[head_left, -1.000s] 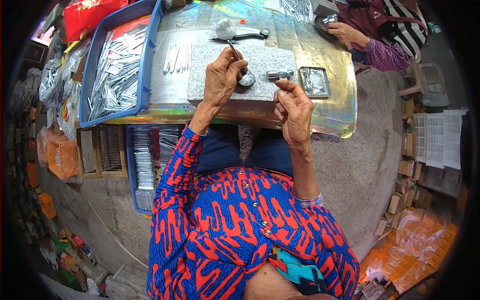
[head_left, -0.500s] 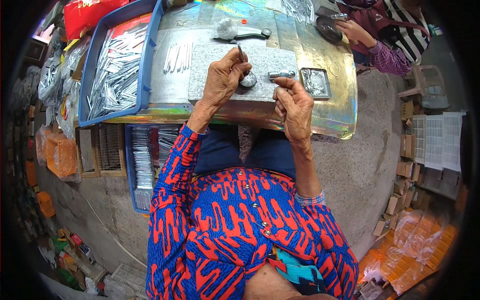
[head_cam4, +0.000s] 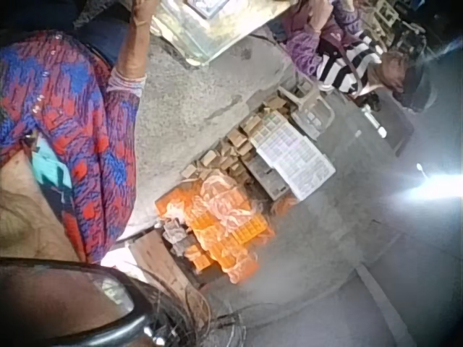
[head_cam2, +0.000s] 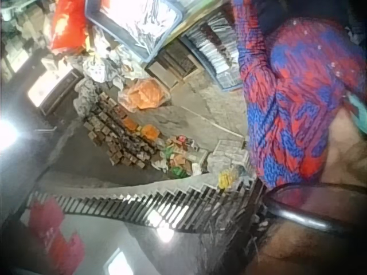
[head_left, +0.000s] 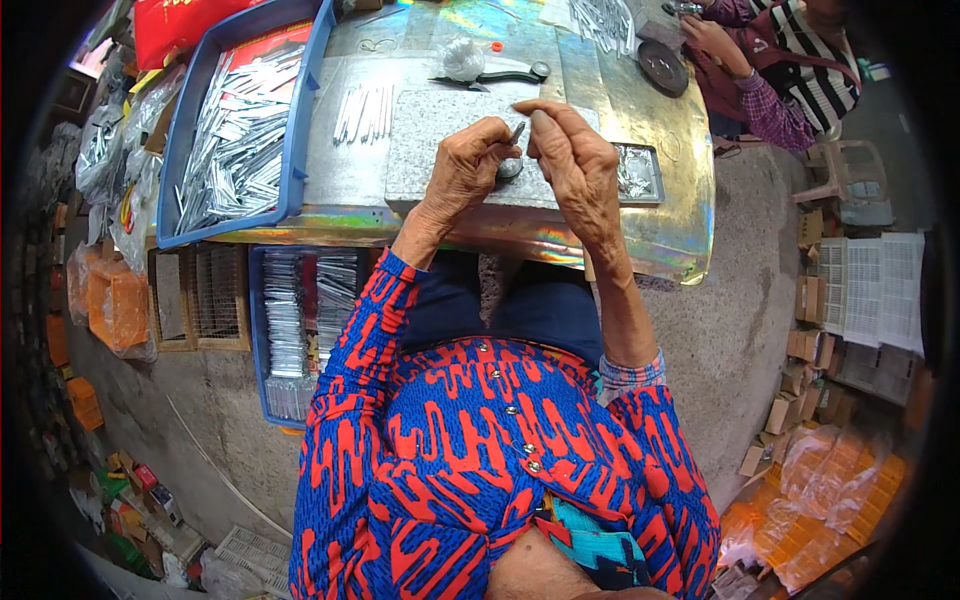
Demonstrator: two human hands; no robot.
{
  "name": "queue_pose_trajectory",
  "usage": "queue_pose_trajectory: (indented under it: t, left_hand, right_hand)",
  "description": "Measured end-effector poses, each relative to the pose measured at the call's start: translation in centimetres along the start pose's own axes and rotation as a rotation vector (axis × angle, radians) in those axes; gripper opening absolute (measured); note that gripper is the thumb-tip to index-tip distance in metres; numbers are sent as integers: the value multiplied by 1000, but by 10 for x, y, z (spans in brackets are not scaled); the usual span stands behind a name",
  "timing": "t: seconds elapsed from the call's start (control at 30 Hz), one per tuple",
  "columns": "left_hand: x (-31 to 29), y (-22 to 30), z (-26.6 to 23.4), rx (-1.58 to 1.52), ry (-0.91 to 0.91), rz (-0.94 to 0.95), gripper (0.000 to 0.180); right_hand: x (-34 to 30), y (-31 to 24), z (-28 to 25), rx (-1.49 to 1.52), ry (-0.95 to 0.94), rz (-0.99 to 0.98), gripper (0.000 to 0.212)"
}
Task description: The person assembles metal parts by taking metal strips and small pins, fitting them together by hand, and hammering them over an anvil with a hammer.
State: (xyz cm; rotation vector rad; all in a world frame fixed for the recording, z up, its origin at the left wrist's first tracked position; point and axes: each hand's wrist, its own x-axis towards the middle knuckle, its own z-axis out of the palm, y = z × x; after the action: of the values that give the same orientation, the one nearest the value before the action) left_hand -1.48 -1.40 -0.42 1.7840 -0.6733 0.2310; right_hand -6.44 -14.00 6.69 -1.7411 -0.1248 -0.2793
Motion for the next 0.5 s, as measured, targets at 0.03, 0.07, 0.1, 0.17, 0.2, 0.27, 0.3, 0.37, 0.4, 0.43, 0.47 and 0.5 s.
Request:
queue_pose_trajectory:
  t: [0.03, 0.07, 0.1, 0.17, 0.2, 0.27, 0.3, 0.37, 0.4, 0.43, 0.47, 0.5]
  left_hand:
    - [-2, -3, 2, -48, 28, -9, 6]
    - [-2, -4, 3, -96, 57, -18, 6]
    - [-2, -4, 3, -97, 61, -18, 6]
    - [-3, -3, 4, -141, 62, -72, 7]
    - [-3, -2, 4, -143, 64, -74, 7]
    - [-3, 1, 1, -105, 62, -70, 6]
    - [-4, -2, 1, -106, 66, -71, 6]
    - [-5, -10, 3, -127, 61, -89, 6]
    - [-4, -10, 4, -129, 64, -89, 6]
    - [-2, -10, 5, -150, 55, -104, 6]
    - [-3, -10, 6, -167, 44, -120, 6]
    - [-4, -10, 5, -167, 44, -121, 6]
  right_hand:
    - [2, -1, 2, -25, -35, -29, 21]
    - [2, -1, 5, -49, -18, -42, 23]
    - [2, -1, 6, -51, -21, -42, 23]
    - [1, 1, 7, -31, -1, 34, 23]
    - [0, 1, 8, -33, -3, 36, 23]
    - [-3, -3, 9, -91, 10, 42, 21]
    - [-6, -5, 10, -120, 17, 44, 20]
    - [-20, 3, 15, -96, 7, -13, 14]
    - [-29, 11, 18, -53, 26, 30, 11]
    - [-35, 19, 20, -11, 45, 74, 8]
    - [-36, 26, 21, -29, 48, -59, 9]
    - [-40, 30, 21, -28, 48, -58, 9]
